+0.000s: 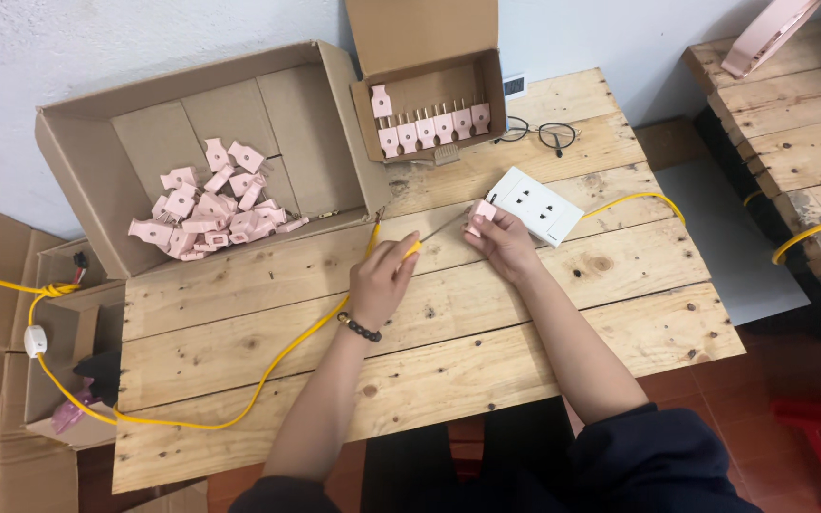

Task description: The person assembles a pink electrical plug by inserting metal pins and tightening them with a screwdriver. They then connect a yellow wire to the plug, secure the internal components, and close the casing. Finally, the person plugs the finished device into a white power strip on the table.

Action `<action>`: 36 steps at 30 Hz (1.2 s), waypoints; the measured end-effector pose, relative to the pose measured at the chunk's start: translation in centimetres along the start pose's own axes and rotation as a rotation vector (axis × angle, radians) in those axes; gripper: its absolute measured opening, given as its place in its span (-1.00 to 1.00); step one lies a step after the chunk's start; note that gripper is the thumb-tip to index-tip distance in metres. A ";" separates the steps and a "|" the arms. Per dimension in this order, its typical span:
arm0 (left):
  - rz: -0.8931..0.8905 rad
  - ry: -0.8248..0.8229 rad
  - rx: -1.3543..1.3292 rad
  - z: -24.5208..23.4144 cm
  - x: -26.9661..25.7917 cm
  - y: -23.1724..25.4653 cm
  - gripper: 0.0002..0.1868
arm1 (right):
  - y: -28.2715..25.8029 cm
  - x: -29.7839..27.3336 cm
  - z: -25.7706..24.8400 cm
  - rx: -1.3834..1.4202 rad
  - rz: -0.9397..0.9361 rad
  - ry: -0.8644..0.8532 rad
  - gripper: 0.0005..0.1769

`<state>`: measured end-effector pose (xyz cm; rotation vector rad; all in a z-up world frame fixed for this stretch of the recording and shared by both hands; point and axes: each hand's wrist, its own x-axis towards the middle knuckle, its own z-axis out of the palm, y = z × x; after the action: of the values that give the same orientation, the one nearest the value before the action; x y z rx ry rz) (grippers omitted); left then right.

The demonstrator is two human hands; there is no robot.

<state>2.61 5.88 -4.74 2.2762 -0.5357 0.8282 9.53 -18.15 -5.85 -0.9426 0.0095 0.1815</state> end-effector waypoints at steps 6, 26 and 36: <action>0.038 0.057 0.098 0.2 0.1 0.4 -0.74 | -1.1 -1.2 1.4 -0.036 -0.054 -0.041 -0.55; 0.209 0.097 0.177 -1.0 1.1 0.9 -0.76 | 0.1 -0.4 0.3 -0.108 -0.055 -0.085 -0.46; 0.064 0.001 -0.134 -1.6 1.0 2.0 -0.73 | -0.3 -1.1 0.2 -0.244 -0.081 -0.007 -0.51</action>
<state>1.49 5.45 -2.26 2.1455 -0.6472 0.8001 8.48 -18.28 -5.39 -1.1833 -0.0582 0.1117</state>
